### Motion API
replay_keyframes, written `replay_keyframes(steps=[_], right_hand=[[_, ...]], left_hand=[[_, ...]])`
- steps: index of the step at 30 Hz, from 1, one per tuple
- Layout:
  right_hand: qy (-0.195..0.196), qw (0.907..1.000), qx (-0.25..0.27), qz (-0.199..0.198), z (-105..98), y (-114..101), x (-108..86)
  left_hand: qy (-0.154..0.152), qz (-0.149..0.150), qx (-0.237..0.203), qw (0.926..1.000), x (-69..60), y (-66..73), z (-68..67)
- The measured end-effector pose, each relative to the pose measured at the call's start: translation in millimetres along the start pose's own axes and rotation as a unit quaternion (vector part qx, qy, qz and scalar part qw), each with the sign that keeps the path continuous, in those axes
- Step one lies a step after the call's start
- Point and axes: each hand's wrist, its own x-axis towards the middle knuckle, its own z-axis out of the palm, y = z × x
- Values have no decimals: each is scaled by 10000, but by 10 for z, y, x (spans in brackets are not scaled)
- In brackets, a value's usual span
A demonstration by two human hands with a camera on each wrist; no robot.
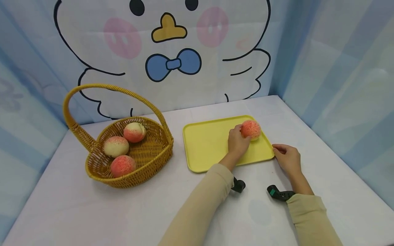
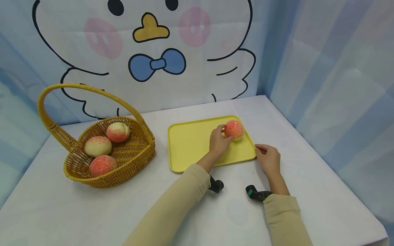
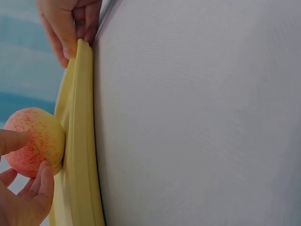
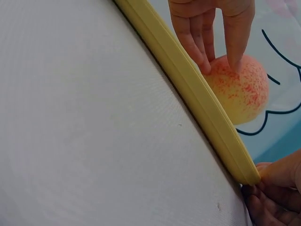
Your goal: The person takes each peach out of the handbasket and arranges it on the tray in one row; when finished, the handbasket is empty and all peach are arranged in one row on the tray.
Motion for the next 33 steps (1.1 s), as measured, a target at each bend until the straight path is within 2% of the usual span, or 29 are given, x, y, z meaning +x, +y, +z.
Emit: replay_keyframes(steps=[8, 18, 21, 27, 30, 33], right_hand=[[-16, 10000, 16, -66, 17, 3, -4], [7, 10000, -44, -73, 6, 1, -12], [-50, 9999, -46, -105, 24, -18, -10], [-112, 9999, -19, -105, 14, -31, -19], [-70, 9999, -21, -89, -14, -15, -21], [-96, 9999, -75, -56, 6, -14, -16]], left_hand=[[-573, -113, -198, 9981, 4, -9, 38], [-1153, -4, -666, 9911, 36, -62, 37], [-1264, -1, -502, 9907, 47, -79, -9], [-1393, 230, -31, 9900, 15, -80, -173], [-1535, 514, 29, 9868, -14, -83, -321], [-1594, 743, 120, 9843, -37, -148, -556]])
